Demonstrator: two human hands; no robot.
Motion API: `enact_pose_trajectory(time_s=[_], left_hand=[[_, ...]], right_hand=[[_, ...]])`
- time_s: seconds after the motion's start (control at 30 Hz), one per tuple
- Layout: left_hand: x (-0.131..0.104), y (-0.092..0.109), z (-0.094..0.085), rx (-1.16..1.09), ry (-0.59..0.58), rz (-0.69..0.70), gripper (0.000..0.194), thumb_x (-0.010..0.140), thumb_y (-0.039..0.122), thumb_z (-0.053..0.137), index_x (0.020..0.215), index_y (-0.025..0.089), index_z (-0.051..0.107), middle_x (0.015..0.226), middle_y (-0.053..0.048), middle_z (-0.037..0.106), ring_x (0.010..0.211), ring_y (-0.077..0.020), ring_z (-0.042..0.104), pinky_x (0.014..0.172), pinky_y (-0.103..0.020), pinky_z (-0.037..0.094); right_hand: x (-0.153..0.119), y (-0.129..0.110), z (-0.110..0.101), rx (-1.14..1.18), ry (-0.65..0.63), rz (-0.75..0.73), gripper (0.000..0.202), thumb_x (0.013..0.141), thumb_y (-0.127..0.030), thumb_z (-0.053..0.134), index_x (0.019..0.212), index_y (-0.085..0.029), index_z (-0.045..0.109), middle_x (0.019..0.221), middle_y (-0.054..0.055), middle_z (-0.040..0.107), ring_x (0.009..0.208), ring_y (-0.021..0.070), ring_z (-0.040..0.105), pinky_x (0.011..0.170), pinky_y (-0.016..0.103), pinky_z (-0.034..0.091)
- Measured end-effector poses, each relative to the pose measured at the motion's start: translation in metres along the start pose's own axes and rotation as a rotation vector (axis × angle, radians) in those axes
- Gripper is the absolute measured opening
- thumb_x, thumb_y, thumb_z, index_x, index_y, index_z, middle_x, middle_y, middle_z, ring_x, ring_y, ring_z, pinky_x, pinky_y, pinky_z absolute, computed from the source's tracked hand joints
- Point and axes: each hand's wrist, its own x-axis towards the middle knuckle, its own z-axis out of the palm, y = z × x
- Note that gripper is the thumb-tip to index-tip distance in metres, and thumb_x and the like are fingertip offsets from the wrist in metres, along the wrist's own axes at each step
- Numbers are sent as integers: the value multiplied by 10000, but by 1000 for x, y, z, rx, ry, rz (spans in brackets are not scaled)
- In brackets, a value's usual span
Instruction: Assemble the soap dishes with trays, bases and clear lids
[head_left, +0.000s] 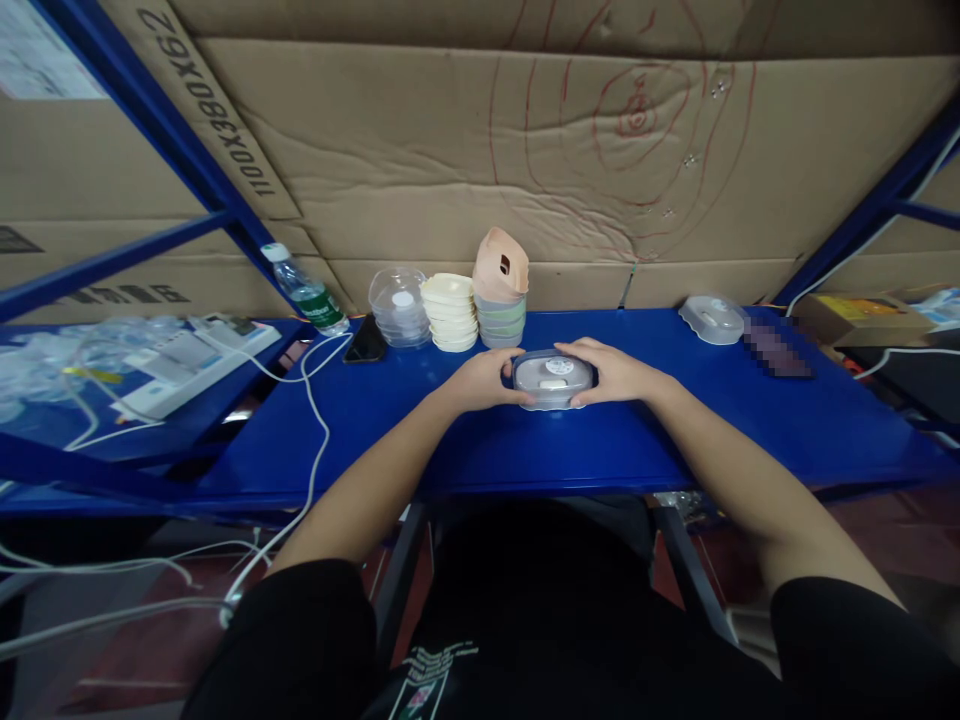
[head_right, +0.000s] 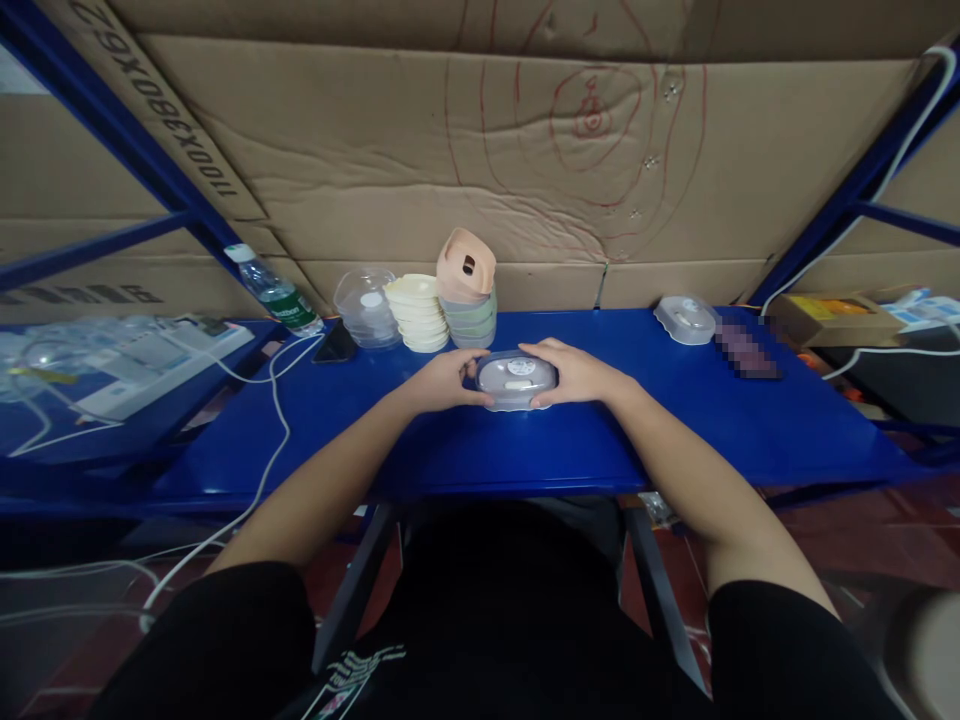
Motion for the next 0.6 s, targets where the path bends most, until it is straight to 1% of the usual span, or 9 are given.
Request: enact_pose_trajectory(time_s=[0.1,0.17,0.27,0.37,0.47,0.6], left_hand=[[-1,0,1,36,10,20,988,583,637,1064,1429,227,761,1203,-116,767,973,-290,740,906,-425,602],[0,-1,3,42,1,25,976,609,656,1048,1437,226,760,1267,-137,770,983,-304,753,936,-441,609],[1,-3,5,42,-23,42,1003,663,681,1018,1488,191,728,1141,-135,812,960,-317,764,940,-441,597],[2,-2,5,61,-43,48,1055,708,708,985,1560,170,672,1042,-112,828,952,-314,770,925,-421,585],[0,4,2,108,-81,-3,1095,758,703,958,1630,143,604,1076,-110,834,980,-305,777,954,-412,579],[-2,13,-1,146,-102,-50,1101,809,679,937,1676,122,552,1126,-116,832,1019,-299,777,995,-409,576]], right_hand=[[1,0,0,9,-9,-9,1253,712,-866,910,1754,-313,488,1625,168,609,1491,468,603,1294,673,465],[1,-1,0,16,-10,-16,1240,714,-861,912,1741,-295,509,1659,175,591,1527,474,574,1314,676,442],[2,-1,0,15,-2,-15,1221,730,-830,922,1740,-283,509,1702,177,565,1554,484,550,1323,684,430],[2,1,1,6,6,-16,1229,728,-821,930,1745,-282,498,1680,181,587,1529,484,578,1295,696,459],[1,3,1,0,24,-35,1238,705,-835,940,1731,-286,517,1633,183,624,1499,482,609,1273,698,480],[1,6,1,-6,35,-48,1251,677,-835,961,1717,-282,539,1613,182,636,1468,471,637,1261,664,503]])
